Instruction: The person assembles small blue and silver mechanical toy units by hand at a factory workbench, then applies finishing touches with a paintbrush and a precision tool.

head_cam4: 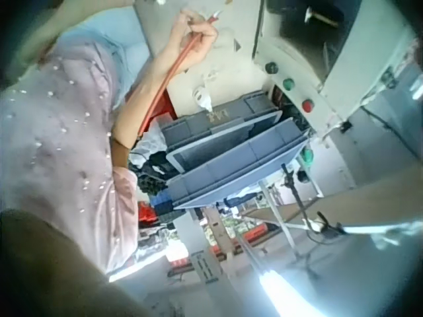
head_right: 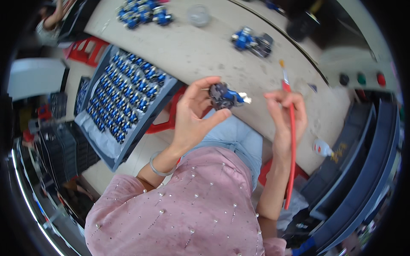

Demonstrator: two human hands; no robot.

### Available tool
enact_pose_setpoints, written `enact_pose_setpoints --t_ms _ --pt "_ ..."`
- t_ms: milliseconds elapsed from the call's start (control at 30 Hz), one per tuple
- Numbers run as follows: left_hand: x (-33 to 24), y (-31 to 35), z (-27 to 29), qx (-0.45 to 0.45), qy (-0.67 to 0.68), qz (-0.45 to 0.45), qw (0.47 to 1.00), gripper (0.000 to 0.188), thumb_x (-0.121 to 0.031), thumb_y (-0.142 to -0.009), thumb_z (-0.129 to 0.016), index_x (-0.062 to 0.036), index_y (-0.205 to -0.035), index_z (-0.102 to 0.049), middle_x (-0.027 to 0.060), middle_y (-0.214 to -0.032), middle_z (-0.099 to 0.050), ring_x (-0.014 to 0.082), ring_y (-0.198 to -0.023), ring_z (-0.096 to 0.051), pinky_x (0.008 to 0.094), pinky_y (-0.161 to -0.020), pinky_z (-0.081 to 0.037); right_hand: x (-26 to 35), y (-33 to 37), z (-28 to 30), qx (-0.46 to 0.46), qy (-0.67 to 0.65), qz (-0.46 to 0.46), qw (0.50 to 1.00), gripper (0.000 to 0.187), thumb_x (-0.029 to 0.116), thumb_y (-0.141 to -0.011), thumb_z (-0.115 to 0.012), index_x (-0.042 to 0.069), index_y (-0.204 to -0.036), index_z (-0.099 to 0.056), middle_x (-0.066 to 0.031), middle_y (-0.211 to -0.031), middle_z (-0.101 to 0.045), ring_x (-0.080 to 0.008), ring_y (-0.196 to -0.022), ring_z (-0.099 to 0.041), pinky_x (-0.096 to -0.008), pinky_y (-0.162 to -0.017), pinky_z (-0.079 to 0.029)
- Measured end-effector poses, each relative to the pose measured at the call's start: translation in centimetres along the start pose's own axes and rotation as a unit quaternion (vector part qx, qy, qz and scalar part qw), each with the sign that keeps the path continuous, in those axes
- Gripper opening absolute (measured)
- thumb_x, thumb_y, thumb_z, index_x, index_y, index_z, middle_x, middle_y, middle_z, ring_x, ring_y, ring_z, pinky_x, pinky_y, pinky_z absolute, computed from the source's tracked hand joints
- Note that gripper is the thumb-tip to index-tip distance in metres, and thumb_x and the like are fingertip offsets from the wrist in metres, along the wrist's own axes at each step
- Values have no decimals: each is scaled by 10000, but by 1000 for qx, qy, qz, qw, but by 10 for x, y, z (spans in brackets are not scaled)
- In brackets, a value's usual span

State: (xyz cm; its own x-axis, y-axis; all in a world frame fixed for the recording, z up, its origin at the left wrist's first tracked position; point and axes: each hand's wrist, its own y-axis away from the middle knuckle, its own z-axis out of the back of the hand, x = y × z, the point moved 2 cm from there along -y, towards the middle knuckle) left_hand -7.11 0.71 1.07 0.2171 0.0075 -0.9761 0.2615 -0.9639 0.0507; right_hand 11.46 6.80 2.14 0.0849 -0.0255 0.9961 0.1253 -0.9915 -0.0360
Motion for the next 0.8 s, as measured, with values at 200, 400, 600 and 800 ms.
enact_pose_setpoints --t_ms 200,400,600,800 --pt "-7 10 73 -36 207 147 967 440 69 -772 -611 11 -1188 -483 62 -1076 -543 107 -906 -568 258 -810 -486 -4 0 37 -6 66 53 996 130 2 -885 -554 58 -906 -438 -109 -996 -609 -150 -995 -517 -311 -975 -320" --pt "-8 90 266 -392 -123 -7 912 401 -48 -721 -742 1 -1079 -568 78 -895 -640 135 -776 -617 262 -706 -506 18 -8 32 44 54 56 996 83 35 -919 -542 50 -885 -468 -95 -1009 -595 -151 -1021 -526 -300 -990 -329" --pt "22 195 431 -475 -504 14 721 413 55 -638 -745 -17 -1002 -564 124 -965 -642 245 -907 -624 310 -753 -513 21 -15 28 60 58 69 994 62 51 -943 -513 54 -895 -474 -123 -1022 -624 -148 -1053 -541 -283 -1001 -350" --pt "73 224 490 -432 -561 47 704 450 123 -586 -694 -34 -987 -567 145 -989 -593 306 -937 -595 349 -794 -511 26 -13 26 76 80 76 991 58 69 -951 -508 44 -909 -478 -122 -1037 -610 -151 -1058 -535 -285 -1012 -353"
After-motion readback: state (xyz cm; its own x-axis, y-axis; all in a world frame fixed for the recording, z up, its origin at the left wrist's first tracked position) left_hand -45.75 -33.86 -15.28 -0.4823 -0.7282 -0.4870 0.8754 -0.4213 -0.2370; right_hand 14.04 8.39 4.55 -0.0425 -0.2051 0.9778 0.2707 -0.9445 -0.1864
